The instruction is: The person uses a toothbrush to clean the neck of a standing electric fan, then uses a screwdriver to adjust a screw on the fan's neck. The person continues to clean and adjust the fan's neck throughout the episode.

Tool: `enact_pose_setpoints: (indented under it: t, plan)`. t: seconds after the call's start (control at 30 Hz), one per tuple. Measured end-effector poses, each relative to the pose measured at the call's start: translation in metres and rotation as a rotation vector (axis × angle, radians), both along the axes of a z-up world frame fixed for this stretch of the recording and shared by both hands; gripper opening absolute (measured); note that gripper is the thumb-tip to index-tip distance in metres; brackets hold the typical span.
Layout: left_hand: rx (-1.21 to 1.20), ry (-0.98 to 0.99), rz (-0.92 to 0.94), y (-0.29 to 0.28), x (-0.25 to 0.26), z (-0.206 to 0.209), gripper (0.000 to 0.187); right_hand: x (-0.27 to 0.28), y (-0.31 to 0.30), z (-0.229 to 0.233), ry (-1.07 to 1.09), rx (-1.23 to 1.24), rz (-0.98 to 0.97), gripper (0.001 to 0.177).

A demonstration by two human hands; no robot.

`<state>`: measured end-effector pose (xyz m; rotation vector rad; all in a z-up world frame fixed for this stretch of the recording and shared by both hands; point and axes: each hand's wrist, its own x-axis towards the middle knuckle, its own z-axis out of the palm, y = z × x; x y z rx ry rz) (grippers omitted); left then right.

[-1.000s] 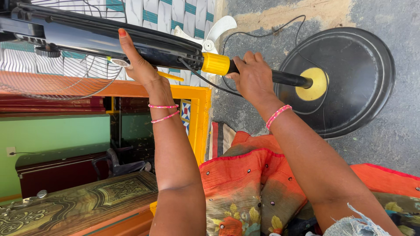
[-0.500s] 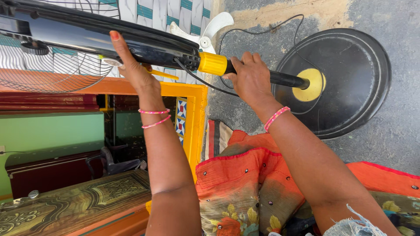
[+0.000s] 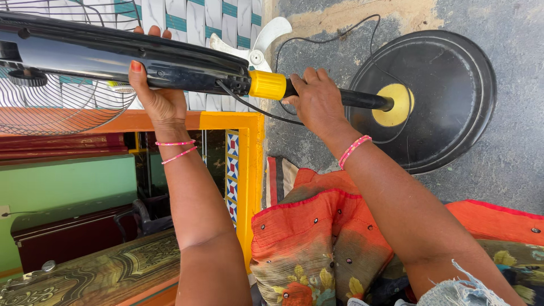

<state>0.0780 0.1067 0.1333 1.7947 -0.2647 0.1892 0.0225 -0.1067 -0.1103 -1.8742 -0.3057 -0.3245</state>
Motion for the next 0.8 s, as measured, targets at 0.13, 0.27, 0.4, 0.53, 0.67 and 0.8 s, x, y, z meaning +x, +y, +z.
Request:
enact_pose_setpoints:
  t: [0.13, 0.27, 0.4, 0.53, 0.67, 0.8]
  plan:
    - [-0.078, -0.036, 0.168, -0.009, 0.001, -0.007, 0.072, -0.001, 0.001, 0.002, 0.003, -0.015, -0.025, 0.057]
    - [-0.139, -0.093, 0.272, -0.02, 0.002, -0.01, 0.069, -0.003, 0.004, 0.004, -0.002, -0.05, -0.07, 0.056]
    - [-0.109, -0.101, 0.449, -0.035, -0.004, -0.009, 0.067, -0.004, 0.006, 0.005, 0.02, -0.034, -0.066, 0.056]
    - [-0.119, -0.098, 0.618, -0.043, -0.01, -0.012, 0.065, -0.004, 0.006, 0.002, 0.022, -0.018, -0.075, 0.055]
    - [-0.055, -0.136, 0.439, -0.039, -0.017, -0.014, 0.071, -0.003, 0.005, 0.0, 0.017, -0.003, -0.059, 0.055]
    - [-0.018, -0.1, 0.415, -0.028, -0.017, -0.015, 0.076, -0.011, 0.007, 0.0, -0.019, 0.0, -0.068, 0.056]
